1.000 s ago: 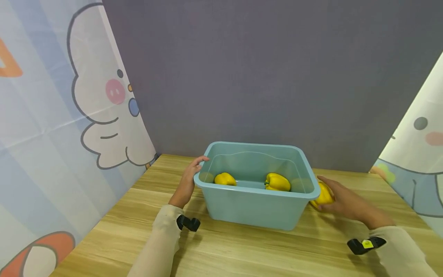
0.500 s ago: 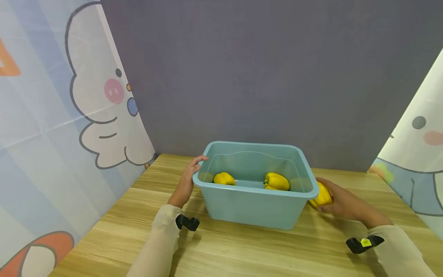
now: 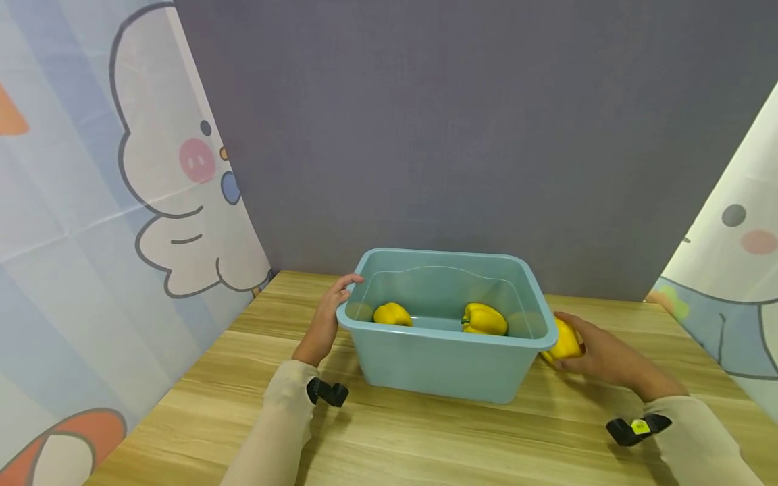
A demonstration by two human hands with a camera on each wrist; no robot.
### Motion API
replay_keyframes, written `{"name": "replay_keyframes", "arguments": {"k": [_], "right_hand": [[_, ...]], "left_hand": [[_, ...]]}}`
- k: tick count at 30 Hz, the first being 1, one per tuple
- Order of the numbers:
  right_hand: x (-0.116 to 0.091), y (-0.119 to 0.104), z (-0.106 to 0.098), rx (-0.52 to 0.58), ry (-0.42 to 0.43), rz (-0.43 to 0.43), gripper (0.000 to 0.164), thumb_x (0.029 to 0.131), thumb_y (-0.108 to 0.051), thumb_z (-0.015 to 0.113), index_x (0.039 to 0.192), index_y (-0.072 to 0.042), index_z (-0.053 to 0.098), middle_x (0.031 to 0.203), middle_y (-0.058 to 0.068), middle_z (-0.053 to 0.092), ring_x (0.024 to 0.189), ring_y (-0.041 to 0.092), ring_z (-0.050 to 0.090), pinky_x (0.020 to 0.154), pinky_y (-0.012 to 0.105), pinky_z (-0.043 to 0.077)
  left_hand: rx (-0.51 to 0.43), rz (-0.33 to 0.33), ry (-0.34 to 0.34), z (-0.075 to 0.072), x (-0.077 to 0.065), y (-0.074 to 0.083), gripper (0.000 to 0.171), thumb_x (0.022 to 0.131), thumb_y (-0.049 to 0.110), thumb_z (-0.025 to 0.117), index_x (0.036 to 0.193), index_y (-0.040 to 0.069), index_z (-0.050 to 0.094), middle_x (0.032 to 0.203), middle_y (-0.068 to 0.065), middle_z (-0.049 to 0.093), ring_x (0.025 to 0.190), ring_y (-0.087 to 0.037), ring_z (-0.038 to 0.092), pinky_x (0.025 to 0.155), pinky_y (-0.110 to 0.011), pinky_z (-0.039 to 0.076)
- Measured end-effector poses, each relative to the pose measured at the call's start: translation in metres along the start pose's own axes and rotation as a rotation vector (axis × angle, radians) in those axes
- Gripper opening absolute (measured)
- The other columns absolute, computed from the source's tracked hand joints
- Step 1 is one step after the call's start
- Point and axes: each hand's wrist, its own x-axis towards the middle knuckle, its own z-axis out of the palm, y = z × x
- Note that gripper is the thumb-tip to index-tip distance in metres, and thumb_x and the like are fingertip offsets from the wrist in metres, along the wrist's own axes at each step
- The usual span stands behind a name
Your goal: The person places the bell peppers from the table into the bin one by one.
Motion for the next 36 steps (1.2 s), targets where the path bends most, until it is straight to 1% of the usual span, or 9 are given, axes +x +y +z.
{"name": "replay_keyframes", "arguments": {"k": [3,5,12,14,19,25,29,36], "right_hand": [[0.0001,0.0004,0.0010,-0.005,0.017,-0.007,0.087,0.075,-0.033,0.088,0.143,-0.001,0.043,0.117,0.011,0.062,0.091,0.020,0.055,0.077,0.041,0.047],[-0.0001,0.0005,0.0017,0.000,0.028,0.003,0.088,0.076,-0.033,0.088,0.143,0.000,0.043,0.115,0.010,0.062,0.089,0.019,0.055,0.076,0.040,0.047],[-0.0026,-0.0009,0.0007,0.024,0.015,0.085,0.092,0.079,-0.034,0.085,0.146,0.007,0.038,0.114,0.016,0.063,0.088,0.020,0.056,0.074,0.037,0.048],[-0.0032,-0.0020,0.0002,0.030,0.009,0.103,0.092,0.080,-0.035,0.085,0.146,0.007,0.037,0.114,0.016,0.063,0.087,0.020,0.057,0.073,0.035,0.048],[-0.0033,-0.0037,-0.0004,0.031,0.000,0.126,0.091,0.081,-0.036,0.084,0.145,0.008,0.037,0.114,0.018,0.063,0.087,0.021,0.057,0.072,0.035,0.048],[-0.0021,-0.0015,0.0007,0.029,0.007,0.148,0.088,0.083,-0.036,0.082,0.144,0.010,0.038,0.113,0.020,0.064,0.087,0.022,0.059,0.071,0.034,0.049],[-0.0032,-0.0012,0.0012,0.037,0.018,0.171,0.086,0.084,-0.037,0.081,0.143,0.009,0.040,0.112,0.021,0.065,0.088,0.024,0.061,0.070,0.033,0.050],[-0.0038,-0.0032,-0.0003,0.002,0.021,0.194,0.082,0.085,-0.040,0.078,0.140,0.010,0.043,0.105,0.020,0.067,0.086,0.025,0.063,0.067,0.035,0.049]], "left_hand": [[0.000,0.002,0.000,0.0002,0.0003,-0.0001,0.051,0.104,0.037,0.035,0.141,0.005,0.048,0.149,-0.005,0.042,0.123,-0.030,0.046,0.095,-0.044,0.042],[0.002,0.003,0.000,0.0006,0.0002,0.0001,0.051,0.104,0.038,0.035,0.141,0.006,0.049,0.149,-0.004,0.042,0.123,-0.029,0.045,0.095,-0.044,0.042],[0.006,0.009,-0.002,0.0010,0.0013,0.0000,0.051,0.104,0.039,0.035,0.140,0.006,0.049,0.149,-0.006,0.042,0.124,-0.029,0.044,0.097,-0.045,0.039],[0.007,0.011,-0.003,0.0010,0.0016,-0.0001,0.050,0.104,0.039,0.035,0.140,0.006,0.049,0.149,-0.006,0.041,0.125,-0.029,0.044,0.097,-0.045,0.039],[0.006,0.016,-0.003,0.0012,0.0007,0.0008,0.051,0.104,0.038,0.034,0.140,0.005,0.049,0.149,-0.007,0.042,0.124,-0.029,0.045,0.097,-0.044,0.040],[0.004,0.015,-0.002,0.0006,-0.0008,0.0021,0.051,0.104,0.037,0.034,0.141,0.005,0.048,0.148,-0.005,0.042,0.125,-0.029,0.045,0.097,-0.046,0.039],[0.012,0.012,0.000,0.0004,0.0003,0.0016,0.051,0.104,0.038,0.034,0.140,0.005,0.049,0.149,-0.006,0.042,0.124,-0.030,0.045,0.097,-0.046,0.039],[0.023,0.016,0.012,0.0014,0.0008,0.0015,0.050,0.104,0.038,0.035,0.140,0.007,0.050,0.147,-0.007,0.044,0.121,-0.031,0.048,0.094,-0.046,0.041]]}}
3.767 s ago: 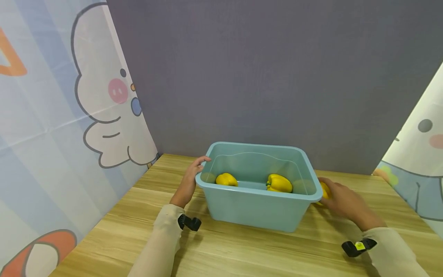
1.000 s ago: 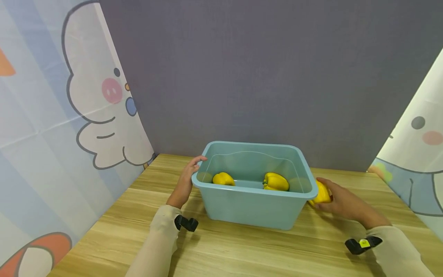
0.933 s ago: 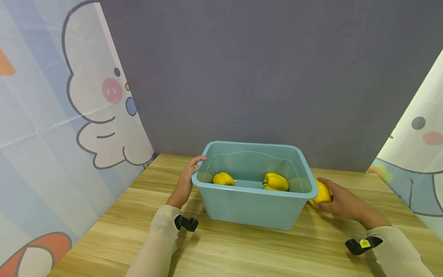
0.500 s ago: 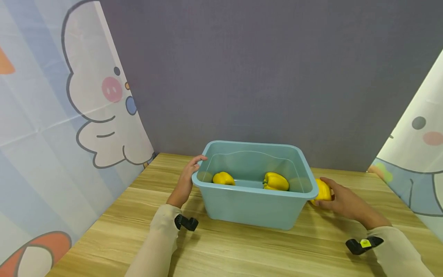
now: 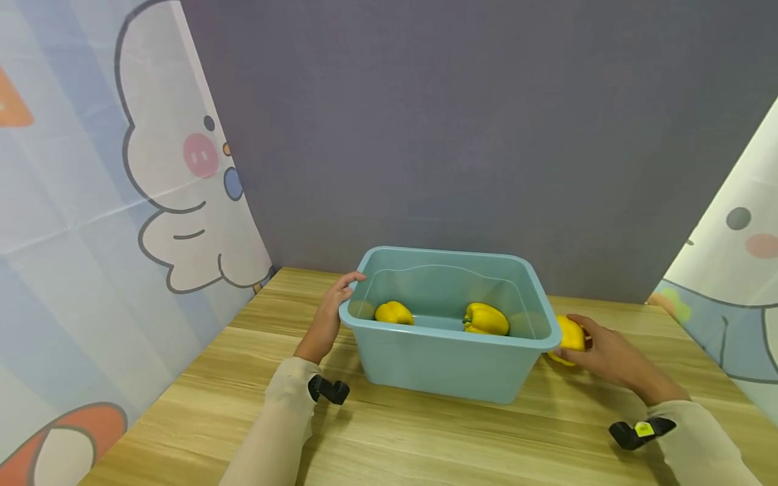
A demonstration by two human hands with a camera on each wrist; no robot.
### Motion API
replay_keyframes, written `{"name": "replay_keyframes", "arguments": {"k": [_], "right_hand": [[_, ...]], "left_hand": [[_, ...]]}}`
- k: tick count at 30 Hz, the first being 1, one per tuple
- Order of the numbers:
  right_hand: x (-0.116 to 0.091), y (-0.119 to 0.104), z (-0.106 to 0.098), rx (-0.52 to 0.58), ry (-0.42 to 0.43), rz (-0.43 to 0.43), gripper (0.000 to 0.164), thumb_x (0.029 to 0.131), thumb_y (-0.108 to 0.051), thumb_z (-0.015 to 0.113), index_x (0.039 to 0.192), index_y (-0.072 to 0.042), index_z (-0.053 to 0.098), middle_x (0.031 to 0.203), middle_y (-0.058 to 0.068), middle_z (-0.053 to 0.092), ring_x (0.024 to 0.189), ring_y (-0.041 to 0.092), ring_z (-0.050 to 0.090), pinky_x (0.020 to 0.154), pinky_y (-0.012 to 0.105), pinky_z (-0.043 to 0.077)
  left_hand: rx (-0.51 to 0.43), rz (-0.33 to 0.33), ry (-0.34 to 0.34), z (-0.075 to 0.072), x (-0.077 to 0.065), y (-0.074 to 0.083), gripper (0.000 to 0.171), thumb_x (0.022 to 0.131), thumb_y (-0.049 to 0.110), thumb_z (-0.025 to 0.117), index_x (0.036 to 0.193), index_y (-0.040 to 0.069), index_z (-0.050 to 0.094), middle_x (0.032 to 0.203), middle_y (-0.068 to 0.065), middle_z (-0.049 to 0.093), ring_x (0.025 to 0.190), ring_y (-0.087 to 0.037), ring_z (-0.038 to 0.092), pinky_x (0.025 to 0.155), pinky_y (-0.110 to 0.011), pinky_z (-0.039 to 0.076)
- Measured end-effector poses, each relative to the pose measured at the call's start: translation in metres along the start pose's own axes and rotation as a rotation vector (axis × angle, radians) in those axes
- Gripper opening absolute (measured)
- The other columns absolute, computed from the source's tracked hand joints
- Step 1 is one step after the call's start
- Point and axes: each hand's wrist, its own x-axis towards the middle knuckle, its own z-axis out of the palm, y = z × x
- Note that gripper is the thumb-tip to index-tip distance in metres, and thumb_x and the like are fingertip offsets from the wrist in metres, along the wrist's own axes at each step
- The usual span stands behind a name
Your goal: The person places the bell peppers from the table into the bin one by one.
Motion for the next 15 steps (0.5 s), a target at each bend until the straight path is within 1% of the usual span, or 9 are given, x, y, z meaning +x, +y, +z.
{"name": "replay_keyframes", "arguments": {"k": [4,8,12,15], "right_hand": [[0.001,0.002,-0.001,-0.014,0.000,0.011,0.082,0.085,-0.041,0.078,0.139,0.010,0.043,0.103,0.019,0.068,0.086,0.027,0.063,0.068,0.038,0.049],[0.001,0.005,-0.003,-0.021,0.021,0.036,0.082,0.087,-0.044,0.075,0.139,0.011,0.044,0.102,0.019,0.067,0.081,0.024,0.059,0.066,0.037,0.046],[0.000,0.009,-0.005,-0.029,0.042,0.079,0.081,0.091,-0.048,0.069,0.140,0.011,0.043,0.103,0.025,0.065,0.078,0.026,0.056,0.065,0.037,0.043],[-0.001,0.011,-0.008,-0.033,0.041,0.126,0.081,0.093,-0.051,0.064,0.140,0.011,0.042,0.107,0.030,0.064,0.080,0.029,0.058,0.065,0.038,0.043]], "left_hand": [[-0.008,0.001,0.001,-0.001,0.000,-0.001,0.049,0.104,0.038,0.035,0.139,0.007,0.050,0.146,-0.008,0.045,0.120,-0.032,0.048,0.094,-0.045,0.041],[-0.014,-0.001,0.003,-0.001,0.000,-0.002,0.050,0.104,0.037,0.035,0.139,0.005,0.050,0.146,-0.008,0.045,0.121,-0.031,0.047,0.095,-0.045,0.040],[-0.014,-0.002,0.001,-0.001,0.000,-0.003,0.050,0.104,0.038,0.036,0.139,0.005,0.050,0.146,-0.007,0.044,0.122,-0.030,0.047,0.096,-0.046,0.040],[-0.003,-0.001,-0.003,-0.001,-0.001,-0.002,0.051,0.104,0.039,0.035,0.140,0.007,0.050,0.148,-0.005,0.043,0.125,-0.030,0.045,0.097,-0.047,0.039]]}}
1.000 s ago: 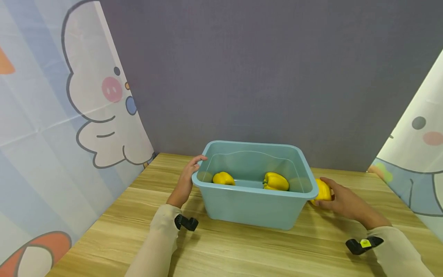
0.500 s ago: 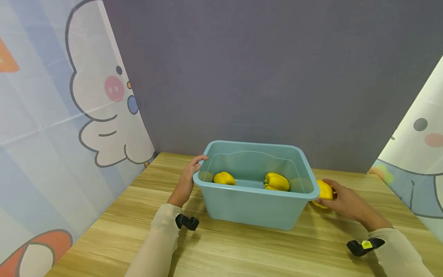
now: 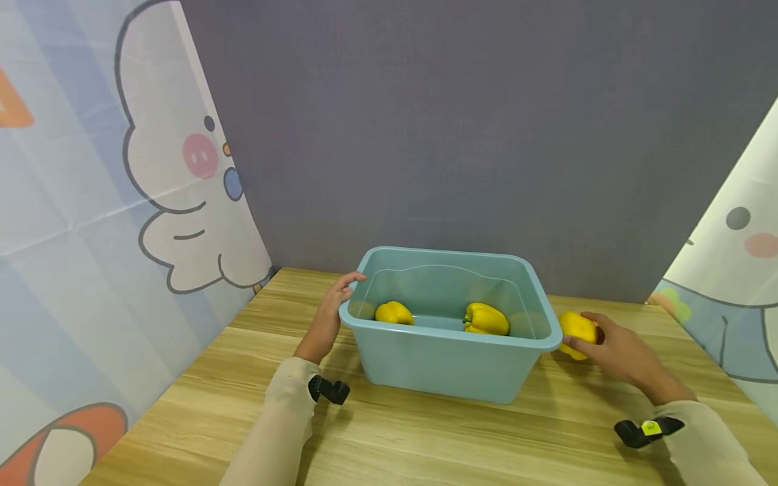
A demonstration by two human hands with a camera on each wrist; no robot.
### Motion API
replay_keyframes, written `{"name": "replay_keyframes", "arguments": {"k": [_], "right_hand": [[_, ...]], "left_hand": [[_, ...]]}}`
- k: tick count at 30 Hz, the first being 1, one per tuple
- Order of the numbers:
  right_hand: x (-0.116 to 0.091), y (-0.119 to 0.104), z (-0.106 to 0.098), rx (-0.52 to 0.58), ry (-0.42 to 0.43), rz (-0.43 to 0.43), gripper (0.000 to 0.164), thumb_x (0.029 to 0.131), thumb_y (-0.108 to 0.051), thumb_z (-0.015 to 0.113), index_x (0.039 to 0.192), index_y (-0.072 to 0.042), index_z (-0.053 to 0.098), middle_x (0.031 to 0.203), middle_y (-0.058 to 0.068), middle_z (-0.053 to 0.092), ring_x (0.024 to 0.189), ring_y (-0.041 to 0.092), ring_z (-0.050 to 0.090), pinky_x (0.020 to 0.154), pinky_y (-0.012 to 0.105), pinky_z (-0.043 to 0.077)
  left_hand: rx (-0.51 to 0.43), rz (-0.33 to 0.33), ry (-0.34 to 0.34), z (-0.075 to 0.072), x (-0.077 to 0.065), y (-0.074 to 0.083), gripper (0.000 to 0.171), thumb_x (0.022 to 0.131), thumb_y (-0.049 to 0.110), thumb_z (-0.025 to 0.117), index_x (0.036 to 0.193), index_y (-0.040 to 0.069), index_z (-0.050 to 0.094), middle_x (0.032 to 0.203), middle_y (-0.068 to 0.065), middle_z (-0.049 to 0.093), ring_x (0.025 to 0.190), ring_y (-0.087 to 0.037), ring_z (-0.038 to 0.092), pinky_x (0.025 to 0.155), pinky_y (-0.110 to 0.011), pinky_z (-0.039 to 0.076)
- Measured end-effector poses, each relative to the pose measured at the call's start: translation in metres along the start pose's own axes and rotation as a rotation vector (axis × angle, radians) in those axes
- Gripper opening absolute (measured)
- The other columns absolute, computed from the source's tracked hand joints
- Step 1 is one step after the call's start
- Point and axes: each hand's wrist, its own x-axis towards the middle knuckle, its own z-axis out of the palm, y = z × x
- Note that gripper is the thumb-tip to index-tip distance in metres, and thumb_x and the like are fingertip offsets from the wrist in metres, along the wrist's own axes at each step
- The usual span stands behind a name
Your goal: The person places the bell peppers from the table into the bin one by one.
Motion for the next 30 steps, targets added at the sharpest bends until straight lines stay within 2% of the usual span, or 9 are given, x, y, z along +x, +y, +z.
{"name": "replay_keyframes", "arguments": {"k": [6,11,22,30], "right_hand": [[0.001,0.003,-0.006,0.015,-0.015,0.069,0.083,0.098,-0.056,0.052,0.140,0.014,0.039,0.114,0.037,0.060,0.085,0.036,0.061,0.067,0.045,0.047],[0.001,0.000,-0.010,0.054,-0.015,0.084,0.083,0.099,-0.055,0.049,0.142,0.015,0.037,0.118,0.038,0.057,0.091,0.039,0.061,0.070,0.048,0.048],[-0.001,-0.012,-0.016,0.167,0.005,0.075,0.077,0.102,-0.051,0.046,0.146,0.011,0.036,0.118,0.031,0.059,0.087,0.031,0.061,0.063,0.034,0.049],[0.000,-0.014,-0.024,0.271,0.012,0.074,0.075,0.105,-0.045,0.043,0.145,0.018,0.031,0.120,0.034,0.057,0.090,0.025,0.062,0.066,0.031,0.055]], "left_hand": [[0.009,0.003,-0.001,0.000,0.000,-0.001,0.049,0.105,0.036,0.034,0.140,0.006,0.050,0.149,-0.005,0.042,0.126,-0.030,0.044,0.098,-0.048,0.038],[0.010,0.002,0.001,0.001,0.000,-0.001,0.049,0.105,0.036,0.034,0.140,0.006,0.050,0.148,-0.006,0.043,0.124,-0.030,0.045,0.097,-0.046,0.039],[0.010,0.007,-0.009,0.000,-0.002,0.001,0.049,0.105,0.037,0.033,0.141,0.008,0.050,0.151,-0.004,0.041,0.128,-0.028,0.042,0.099,-0.050,0.037],[-0.004,0.009,-0.015,0.000,-0.001,0.000,0.050,0.105,0.038,0.033,0.141,0.007,0.049,0.148,-0.004,0.042,0.125,-0.030,0.045,0.097,-0.049,0.039]]}}
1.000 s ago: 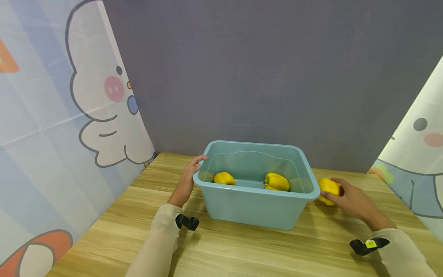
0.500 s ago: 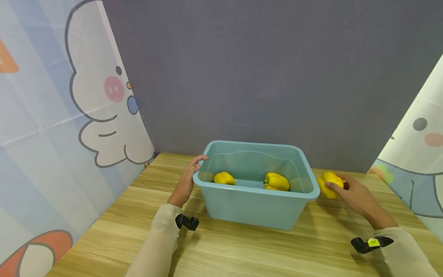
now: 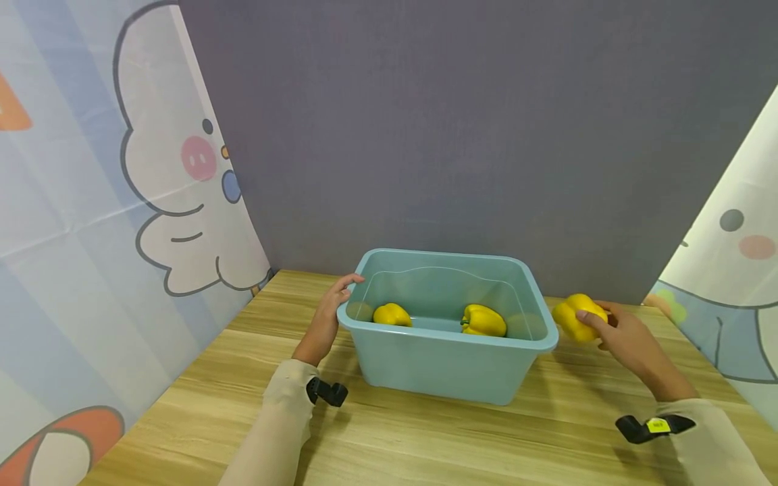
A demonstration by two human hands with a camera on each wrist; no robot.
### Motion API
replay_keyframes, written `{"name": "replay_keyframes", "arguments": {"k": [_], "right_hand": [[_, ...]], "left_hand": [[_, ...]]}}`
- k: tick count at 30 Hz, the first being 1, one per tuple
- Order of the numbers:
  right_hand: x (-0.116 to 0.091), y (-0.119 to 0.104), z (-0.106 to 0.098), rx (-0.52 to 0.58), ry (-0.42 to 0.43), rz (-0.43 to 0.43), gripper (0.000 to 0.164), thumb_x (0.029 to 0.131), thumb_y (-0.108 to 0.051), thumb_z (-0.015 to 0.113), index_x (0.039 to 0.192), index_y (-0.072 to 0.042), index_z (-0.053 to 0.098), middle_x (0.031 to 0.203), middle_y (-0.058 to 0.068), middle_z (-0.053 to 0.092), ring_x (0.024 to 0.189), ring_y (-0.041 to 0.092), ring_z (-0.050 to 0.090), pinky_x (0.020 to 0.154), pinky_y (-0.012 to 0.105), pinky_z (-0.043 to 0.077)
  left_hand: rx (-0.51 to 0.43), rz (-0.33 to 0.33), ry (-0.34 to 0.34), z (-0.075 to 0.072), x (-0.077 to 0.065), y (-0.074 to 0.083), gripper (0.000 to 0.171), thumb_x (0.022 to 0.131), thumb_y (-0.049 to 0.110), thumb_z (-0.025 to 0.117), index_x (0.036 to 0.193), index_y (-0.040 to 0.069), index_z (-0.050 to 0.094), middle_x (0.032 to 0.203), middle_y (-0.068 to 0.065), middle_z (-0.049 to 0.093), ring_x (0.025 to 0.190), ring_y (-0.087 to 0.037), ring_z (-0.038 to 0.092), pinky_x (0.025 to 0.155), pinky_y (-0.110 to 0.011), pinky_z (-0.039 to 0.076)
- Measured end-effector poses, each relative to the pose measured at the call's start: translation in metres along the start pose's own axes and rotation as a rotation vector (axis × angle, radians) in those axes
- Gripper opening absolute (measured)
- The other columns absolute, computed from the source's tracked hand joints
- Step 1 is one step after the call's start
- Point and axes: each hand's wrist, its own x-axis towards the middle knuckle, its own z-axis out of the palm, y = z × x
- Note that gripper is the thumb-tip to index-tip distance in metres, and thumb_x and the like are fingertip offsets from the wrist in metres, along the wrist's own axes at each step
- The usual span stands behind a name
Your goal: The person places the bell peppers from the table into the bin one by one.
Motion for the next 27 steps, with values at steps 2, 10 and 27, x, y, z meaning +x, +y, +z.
{"name": "replay_keyframes", "arguments": {"k": [2,10,27], "right_hand": [[0.000,-0.002,-0.001,0.037,0.002,0.001,0.075,0.106,-0.044,0.043,0.145,0.018,0.029,0.123,0.035,0.054,0.091,0.022,0.062,0.067,0.031,0.055],[-0.003,-0.015,-0.008,0.151,0.025,-0.012,0.072,0.107,-0.041,0.039,0.144,0.020,0.027,0.127,0.037,0.047,0.083,-0.004,0.055,0.068,0.027,0.055],[-0.007,-0.032,-0.012,0.224,0.063,-0.044,0.067,0.109,-0.038,0.037,0.145,0.018,0.027,0.125,0.029,0.047,0.085,-0.003,0.057,0.069,0.027,0.055]], "left_hand": [[0.003,-0.002,-0.001,0.000,0.000,0.000,0.050,0.105,0.038,0.033,0.141,0.007,0.049,0.149,-0.004,0.041,0.126,-0.029,0.044,0.098,-0.048,0.039],[-0.002,-0.003,0.001,0.000,0.001,0.002,0.050,0.105,0.037,0.033,0.141,0.007,0.048,0.150,-0.005,0.040,0.126,-0.030,0.043,0.098,-0.049,0.038],[-0.005,-0.003,0.023,0.001,0.001,-0.001,0.051,0.103,0.036,0.036,0.141,0.005,0.050,0.149,-0.007,0.042,0.126,-0.030,0.043,0.098,-0.048,0.037]]}}
